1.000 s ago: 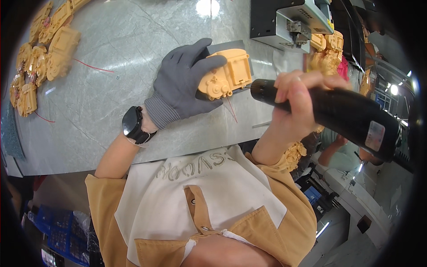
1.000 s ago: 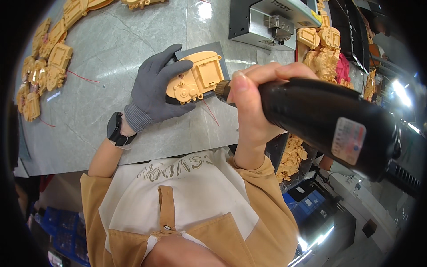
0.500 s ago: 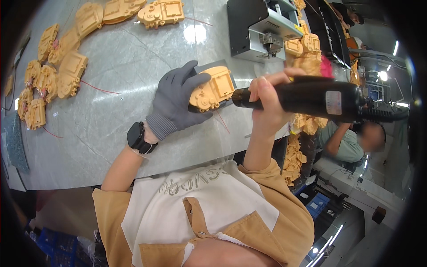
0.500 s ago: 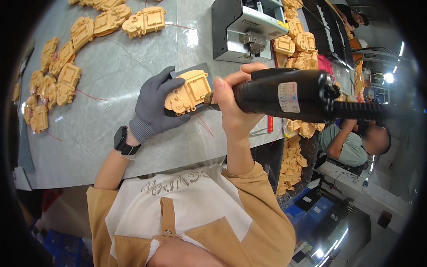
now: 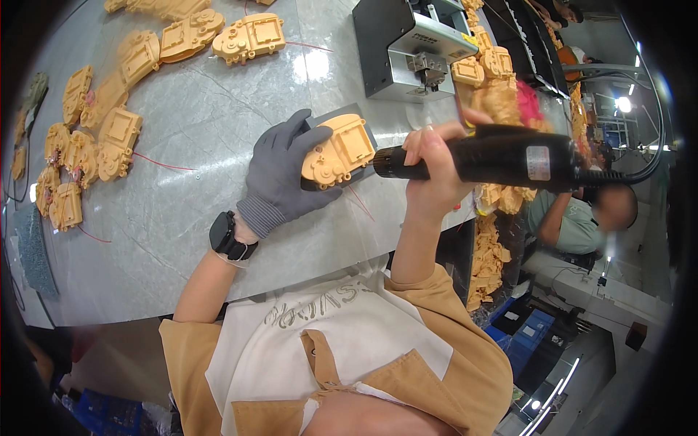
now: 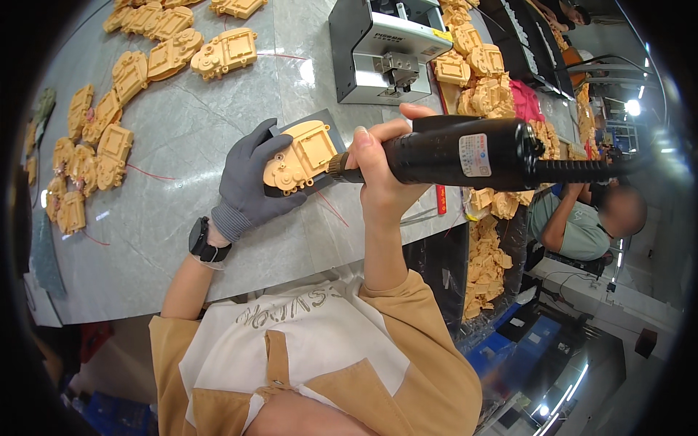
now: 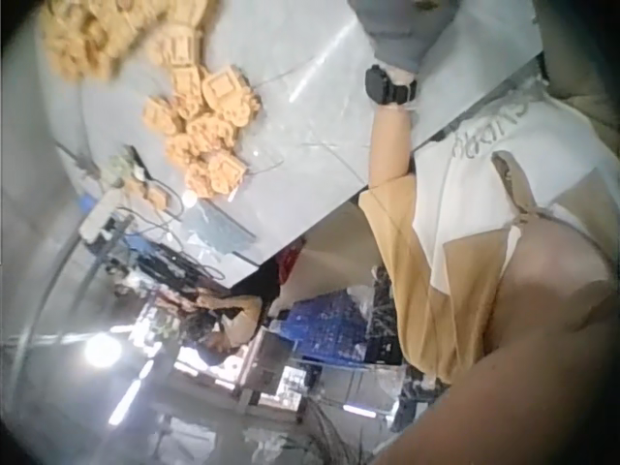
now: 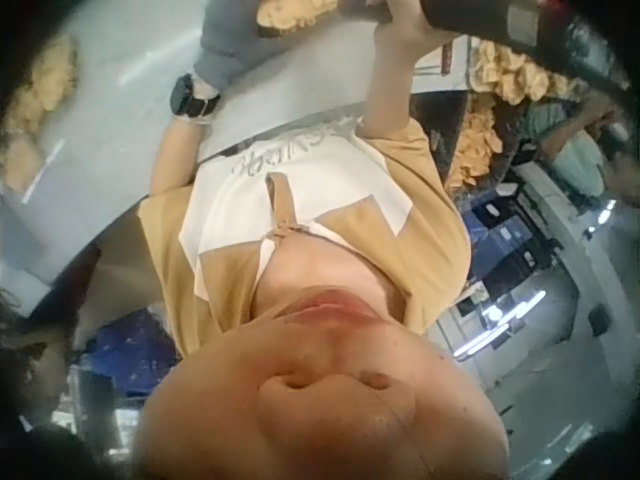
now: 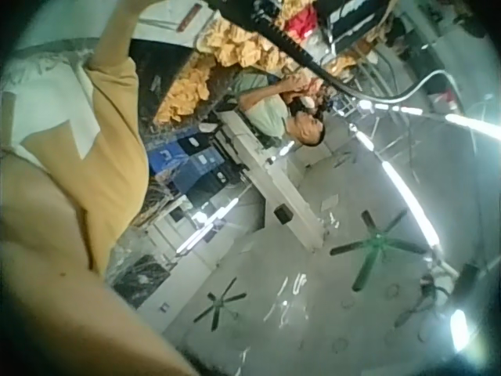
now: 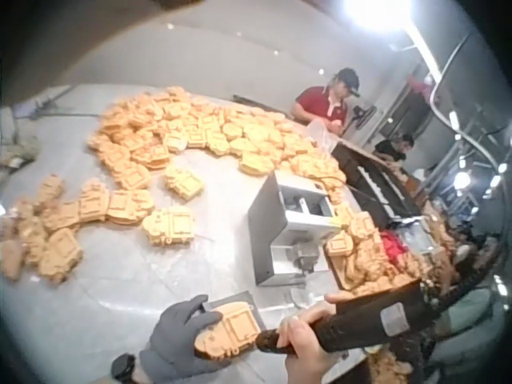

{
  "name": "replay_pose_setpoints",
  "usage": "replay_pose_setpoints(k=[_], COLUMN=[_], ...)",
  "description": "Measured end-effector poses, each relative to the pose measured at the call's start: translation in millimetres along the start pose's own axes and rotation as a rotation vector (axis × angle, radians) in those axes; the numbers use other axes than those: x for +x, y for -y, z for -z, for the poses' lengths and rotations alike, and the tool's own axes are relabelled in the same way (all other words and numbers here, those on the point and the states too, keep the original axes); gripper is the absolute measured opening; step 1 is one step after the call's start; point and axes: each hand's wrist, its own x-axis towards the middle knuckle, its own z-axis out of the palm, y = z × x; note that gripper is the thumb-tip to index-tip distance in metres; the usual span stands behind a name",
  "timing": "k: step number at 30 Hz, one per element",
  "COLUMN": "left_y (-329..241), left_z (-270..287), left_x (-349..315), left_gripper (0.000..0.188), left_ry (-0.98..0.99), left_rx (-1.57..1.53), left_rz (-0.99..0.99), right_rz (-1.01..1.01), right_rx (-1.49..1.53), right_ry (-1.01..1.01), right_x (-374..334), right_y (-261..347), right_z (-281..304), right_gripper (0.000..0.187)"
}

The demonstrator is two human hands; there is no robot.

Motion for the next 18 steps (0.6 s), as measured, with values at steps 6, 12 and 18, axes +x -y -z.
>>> replay_pose_setpoints(k=[6, 12, 18], left_y=[0.5, -0.8, -2.9], left_z=[-0.2, -0.4, -0.2], left_x=[3.0, 2.1, 1.2], left_gripper=[0.084, 0.085, 0.083], left_ry=[-0.015, -0.013, -0.007], left_rx=[-0.026, -0.007, 0.015], left_rz=[-0.017, -0.018, -0.018], right_rz=[0.013, -0.005, 0.041], right_rx=[0.043, 0.039, 0.052], right_ry=[-0.034, -0.053, -0.044], right_x=[-2.1, -1.9, -7.0], right_y=[-1.4, -0.2, -2.4], right_z=[3.0, 4.2, 8.3], right_gripper=[0.046, 0.046, 0.046])
